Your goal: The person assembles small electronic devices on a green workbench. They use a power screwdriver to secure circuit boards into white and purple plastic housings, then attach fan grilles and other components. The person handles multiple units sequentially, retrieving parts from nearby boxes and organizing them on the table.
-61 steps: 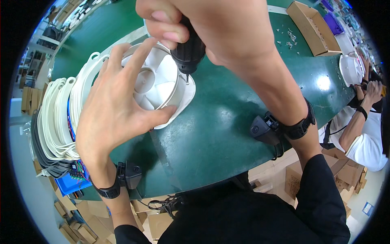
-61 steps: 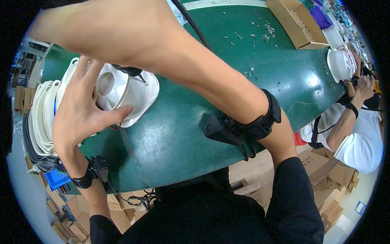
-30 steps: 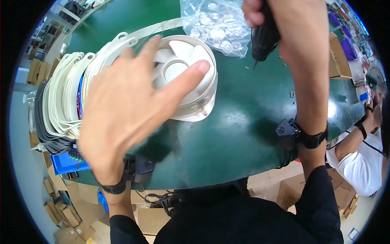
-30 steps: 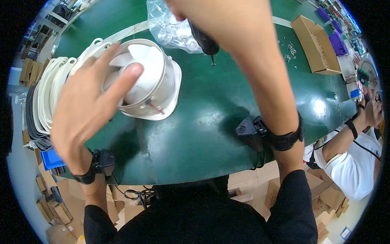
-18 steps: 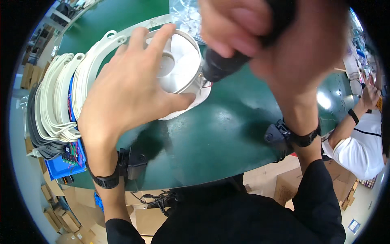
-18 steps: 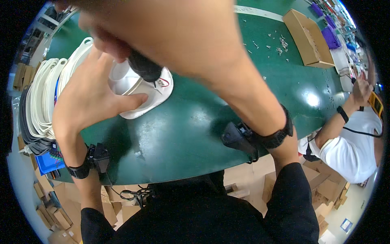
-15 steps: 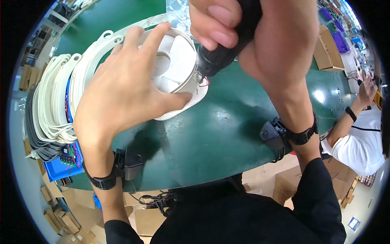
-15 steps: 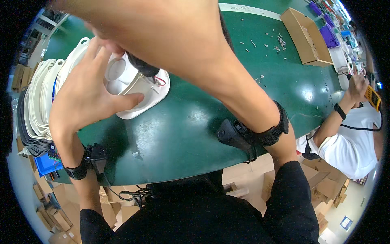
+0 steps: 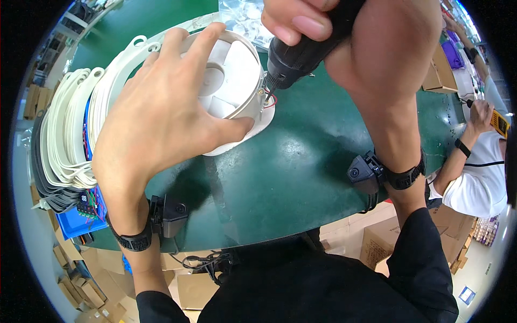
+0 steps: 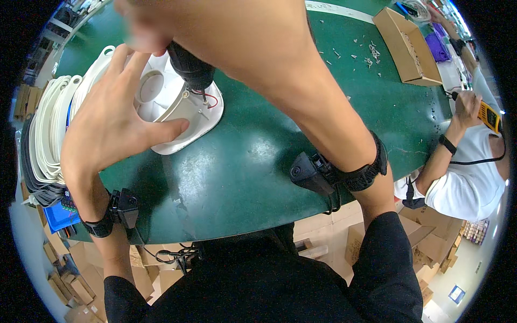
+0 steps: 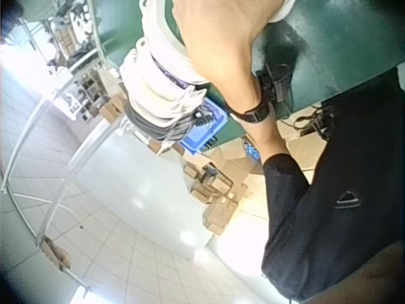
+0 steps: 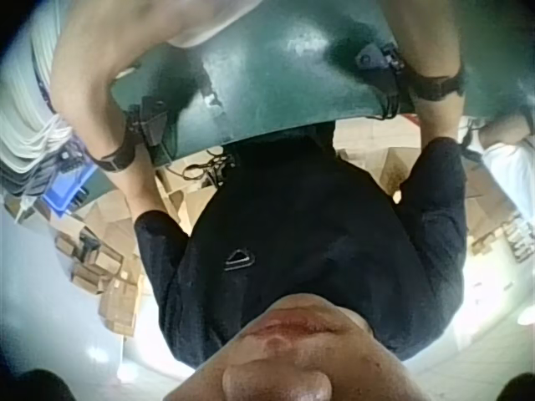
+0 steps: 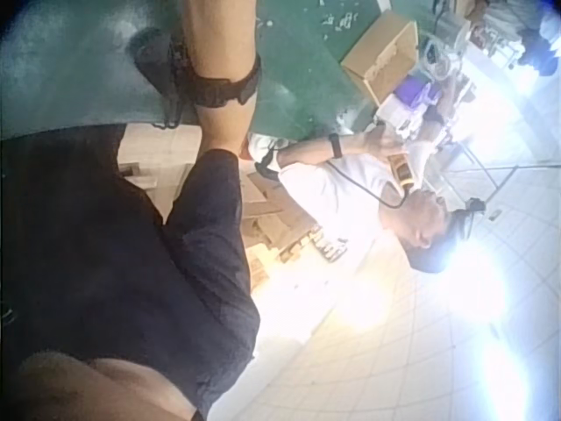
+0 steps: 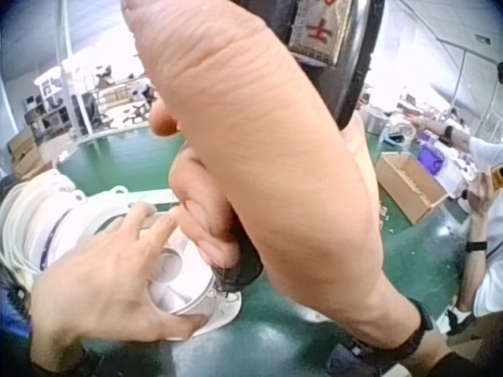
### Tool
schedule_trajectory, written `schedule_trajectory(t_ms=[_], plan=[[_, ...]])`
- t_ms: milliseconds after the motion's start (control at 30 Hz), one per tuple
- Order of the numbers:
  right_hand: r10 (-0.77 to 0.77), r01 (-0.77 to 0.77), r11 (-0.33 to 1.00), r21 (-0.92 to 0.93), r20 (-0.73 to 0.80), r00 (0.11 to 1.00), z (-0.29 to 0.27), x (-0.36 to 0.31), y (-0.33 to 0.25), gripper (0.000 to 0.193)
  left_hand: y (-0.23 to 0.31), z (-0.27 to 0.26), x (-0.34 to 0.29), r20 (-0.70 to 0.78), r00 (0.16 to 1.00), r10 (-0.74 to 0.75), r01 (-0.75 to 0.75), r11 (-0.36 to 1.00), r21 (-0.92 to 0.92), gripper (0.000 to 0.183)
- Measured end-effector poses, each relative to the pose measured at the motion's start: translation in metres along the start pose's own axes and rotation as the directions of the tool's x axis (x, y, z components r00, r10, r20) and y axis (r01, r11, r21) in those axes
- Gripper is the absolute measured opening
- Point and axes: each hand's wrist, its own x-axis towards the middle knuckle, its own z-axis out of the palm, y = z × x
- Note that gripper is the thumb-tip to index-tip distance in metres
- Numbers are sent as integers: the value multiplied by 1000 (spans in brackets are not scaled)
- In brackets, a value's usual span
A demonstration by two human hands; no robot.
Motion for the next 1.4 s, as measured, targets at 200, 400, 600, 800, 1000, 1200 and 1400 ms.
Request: schedule_trajectory(t_ms=[200, 400, 600, 800, 1000, 1200, 1400], plan=[[25, -25, 1000, 18, 27, 999, 7, 0, 9, 29, -1, 3, -2, 10, 1000, 28, -28, 1000, 2, 82], [49, -52, 998, 38, 68, 996, 12, -6, 0, 29, -1, 0, -3, 107, 994, 24, -26, 1000, 14, 82], [29, -31, 999, 29, 50, 998, 9, 7, 6, 29, 3, -2, 1, 60, 998, 3, -4, 1000, 21, 83], [22, -23, 999, 42, 35, 999, 11, 6, 10, 29, -3, 0, 0, 29, 999, 29, -29, 1000, 3, 81], [6, -6, 999, 35, -5, 1000, 7, 3, 6, 28, 1, 0, 1, 20, 999, 27, -26, 1000, -5, 82], [-9, 9, 1000, 5, -20, 1000, 4, 9, 4, 28, -3, 1, 2, 48, 999, -5, 5, 1000, -6, 93], [-111, 105, 990, -93, -63, 992, -7, 31, -22, 28, -7, -1, -1, 12, 999, 35, -35, 999, -10, 98]])
